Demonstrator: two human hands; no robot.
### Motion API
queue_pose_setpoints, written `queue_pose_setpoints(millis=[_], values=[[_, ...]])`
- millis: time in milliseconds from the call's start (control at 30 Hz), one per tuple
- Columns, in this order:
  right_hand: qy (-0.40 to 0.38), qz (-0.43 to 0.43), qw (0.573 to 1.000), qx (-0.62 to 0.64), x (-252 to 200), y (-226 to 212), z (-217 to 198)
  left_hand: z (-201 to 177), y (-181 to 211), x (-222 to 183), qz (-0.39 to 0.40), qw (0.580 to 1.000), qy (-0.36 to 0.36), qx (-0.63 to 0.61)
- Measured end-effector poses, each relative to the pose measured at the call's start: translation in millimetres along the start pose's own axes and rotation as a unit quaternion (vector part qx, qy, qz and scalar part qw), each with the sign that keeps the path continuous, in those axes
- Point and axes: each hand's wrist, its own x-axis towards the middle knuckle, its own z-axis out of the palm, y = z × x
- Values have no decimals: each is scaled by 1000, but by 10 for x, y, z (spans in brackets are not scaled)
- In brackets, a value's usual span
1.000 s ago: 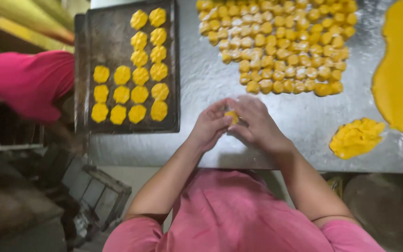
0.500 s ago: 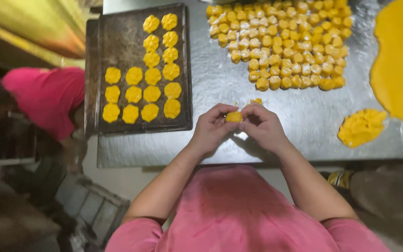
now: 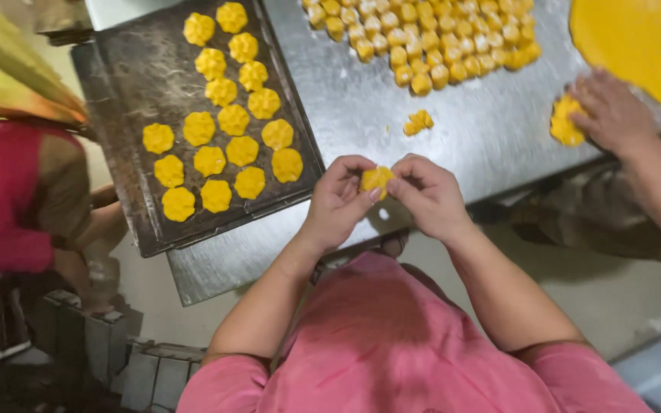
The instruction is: Shaping small pieces of yellow dough into flower-shaped cookies on a baking tray
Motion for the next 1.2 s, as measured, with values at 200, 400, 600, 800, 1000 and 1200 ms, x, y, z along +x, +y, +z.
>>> queue_pose_setpoints(millis=[200,400,600,800,1000,1200], values=[[38,42,998,12,-178,-200,128,-53,64,-10,7,1000,-18,11],[12,-16,1000,-16,-107,-181,-52,27,110,19,-28,999,-25,-4],[-24,49,997,53,30,-310,-232,164,81,158,-17,999,10,34],[-71,-48,996,33,238,-100,-612,421,72,344,-28,997,45,61],[-122,-3,988,90,391,44,-859,518,-201,451,7,990,116,84],[-179,-42,982,44,584,118,-986,648,-305,421,-28,983,151,97]])
